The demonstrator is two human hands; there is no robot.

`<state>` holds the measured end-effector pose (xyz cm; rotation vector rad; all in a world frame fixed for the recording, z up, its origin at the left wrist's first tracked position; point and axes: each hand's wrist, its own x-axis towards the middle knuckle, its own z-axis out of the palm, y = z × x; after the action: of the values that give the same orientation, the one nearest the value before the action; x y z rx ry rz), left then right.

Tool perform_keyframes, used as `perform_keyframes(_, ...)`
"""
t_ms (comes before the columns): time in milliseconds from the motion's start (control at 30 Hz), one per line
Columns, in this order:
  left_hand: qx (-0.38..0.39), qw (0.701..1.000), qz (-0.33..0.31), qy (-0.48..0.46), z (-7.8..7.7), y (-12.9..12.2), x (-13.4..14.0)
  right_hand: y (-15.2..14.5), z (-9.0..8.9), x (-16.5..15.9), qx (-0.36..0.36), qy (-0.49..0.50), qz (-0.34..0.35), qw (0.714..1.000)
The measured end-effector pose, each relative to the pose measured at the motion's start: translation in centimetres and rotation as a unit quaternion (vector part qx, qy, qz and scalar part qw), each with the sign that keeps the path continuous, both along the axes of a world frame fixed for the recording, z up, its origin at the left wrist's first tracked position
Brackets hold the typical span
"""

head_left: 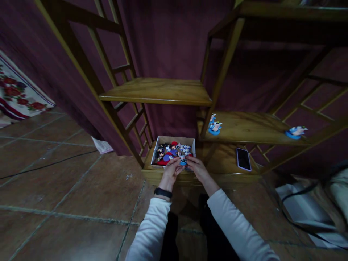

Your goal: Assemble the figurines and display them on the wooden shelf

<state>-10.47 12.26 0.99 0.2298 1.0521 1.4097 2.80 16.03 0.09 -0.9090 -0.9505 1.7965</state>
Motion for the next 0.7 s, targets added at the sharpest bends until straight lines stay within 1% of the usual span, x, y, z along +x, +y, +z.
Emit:
perform_keyframes(167, -0.003, 0.999, -0.028, 0.025, 0.4, -4.1, 1.0, -3.9, 0.5, 2.3, -0.013, 0.030, 0.012, 0.999)
perform_keyframes(267, -0.001, 0.999, -0.043, 0.031, 0.4, -6.2, 1.8, -6.0, 0.3, 3.2, -0.009, 0.036, 0.015, 0.999)
perform_keyframes(367, 0.003, 0.997, -0.060, 0.046, -0.1, -7.9, 2.7, -7.9, -0.3, 3.7, 0.010, 0.034, 0.020, 0.999)
perform_keyframes(433, 0.003, 0.996, -0.064, 0.060, -0.4, -8.6, 3.4, -8.9, -0.7, 4.0, 0.016, 0.013, 0.018, 1.000)
perform_keyframes(533, 0.006, 0.995, -0.052, 0.090, -0.7, -9.2, 4.4, -9.6, -1.1, 4.2, 0.020, -0.018, 0.003, 1.000)
perform_keyframes(700, 0.043, 0.986, -0.061, 0.146, -0.4, -9.8, 5.5, -9.6, -1.2, 4.7, 0.028, -0.049, 0.005, 0.998)
